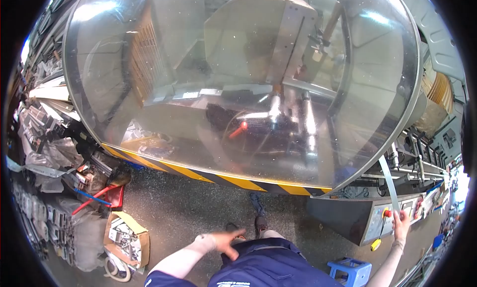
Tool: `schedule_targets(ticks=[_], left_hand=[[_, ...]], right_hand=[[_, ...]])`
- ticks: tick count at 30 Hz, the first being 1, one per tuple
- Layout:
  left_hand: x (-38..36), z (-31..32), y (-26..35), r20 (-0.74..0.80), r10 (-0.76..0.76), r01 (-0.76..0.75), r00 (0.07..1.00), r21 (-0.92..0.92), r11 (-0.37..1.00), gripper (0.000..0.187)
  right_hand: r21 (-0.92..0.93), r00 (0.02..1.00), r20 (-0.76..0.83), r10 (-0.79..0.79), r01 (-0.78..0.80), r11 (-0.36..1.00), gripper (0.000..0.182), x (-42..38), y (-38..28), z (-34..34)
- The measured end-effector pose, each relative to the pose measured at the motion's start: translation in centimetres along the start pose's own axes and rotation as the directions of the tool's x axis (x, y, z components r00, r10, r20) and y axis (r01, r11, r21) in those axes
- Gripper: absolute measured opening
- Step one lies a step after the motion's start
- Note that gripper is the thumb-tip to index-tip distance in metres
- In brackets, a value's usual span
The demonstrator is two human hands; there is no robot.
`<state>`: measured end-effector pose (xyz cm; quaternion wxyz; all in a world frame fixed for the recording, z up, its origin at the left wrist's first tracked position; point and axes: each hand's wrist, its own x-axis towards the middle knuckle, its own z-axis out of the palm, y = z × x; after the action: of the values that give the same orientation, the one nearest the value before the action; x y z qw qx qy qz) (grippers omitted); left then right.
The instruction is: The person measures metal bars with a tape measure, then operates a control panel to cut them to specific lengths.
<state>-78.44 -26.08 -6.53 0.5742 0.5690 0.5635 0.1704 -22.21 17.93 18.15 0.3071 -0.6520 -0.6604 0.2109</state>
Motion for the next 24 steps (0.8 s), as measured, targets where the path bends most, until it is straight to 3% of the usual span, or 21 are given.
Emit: schedule_targets(ticks=[1,3,5,8,9,10,11,13,15,18,21,24], left_hand=[[1.5,-2.5,1.4,-0.052,-0.207,0.213,0.977,0.169,0.962,0.109],[4.7,-4.6,2.7,-0.354,-0.204,0.307,0.913,0.266,0.914,0.098],[7.9,-6.5,4.1,-0.412,-0.094,0.216,0.906,0.261,0.941,0.092],[12.3,-6.1,5.9,-0.466,0.109,0.010,0.878,0.245,0.969,0.095],[13.4,-5.1,6.7,-0.489,0.157,-0.023,0.858,0.269,0.963,0.096],[14.2,-4.1,7.3,-0.511,0.206,-0.056,0.835,0.293,0.954,0.098],[14.3,-2.7,8.0,-0.497,0.150,0.003,0.855,0.294,0.956,0.102],[13.3,0.2,8.2,-0.451,0.164,0.024,0.877,0.383,0.924,0.106],[11.4,3.1,7.0,-0.395,0.074,0.121,0.916,0.446,0.887,0.106],[6.9,6.9,3.6,-0.308,-0.154,0.285,0.939,0.439,0.852,0.096],[1.0,11.1,-1.8,-0.381,-0.311,0.442,0.871,0.329,0.835,0.067],[-6.9,14.9,-3.9,-0.501,-0.472,0.645,0.725,0.254,0.721,0.063]], right_hand=[[-0.120,1.000,-0.005,-0.021,0.020,0.993,0.026,-2.8,-1.5,-1.9],[-0.411,0.995,-0.009,-0.095,0.083,0.908,0.028,-5.1,1.0,-6.1],[-0.564,0.989,-0.065,-0.136,0.076,0.823,0.033,-10.1,-2.7,-7.6],[-0.770,0.958,0.058,-0.281,0.223,0.598,0.037,-14.3,-1.5,-9.5],[-0.768,0.979,0.110,-0.173,0.194,0.610,0.044,-15.3,-1.6,-9.0],[-0.773,0.961,0.185,-0.206,0.272,0.573,0.046,-16.3,-1.0,-8.1],[-0.772,0.936,0.261,-0.236,0.349,0.531,0.048,-17.2,-0.3,-6.7],[-0.685,0.879,0.420,-0.224,0.469,0.557,0.049,-18.7,-0.7,-3.1],[-0.577,0.785,0.606,-0.125,0.542,0.611,0.049,-19.9,-3.2,0.8],[-0.385,0.629,0.752,-0.196,0.660,0.645,0.048,-21.2,-2.7,6.2],[-0.236,0.497,0.841,-0.213,0.692,0.683,0.048,-22.2,-2.9,10.6],[-0.088,0.351,0.898,-0.266,0.735,0.673,0.048,-23.3,-3.0,15.0]])
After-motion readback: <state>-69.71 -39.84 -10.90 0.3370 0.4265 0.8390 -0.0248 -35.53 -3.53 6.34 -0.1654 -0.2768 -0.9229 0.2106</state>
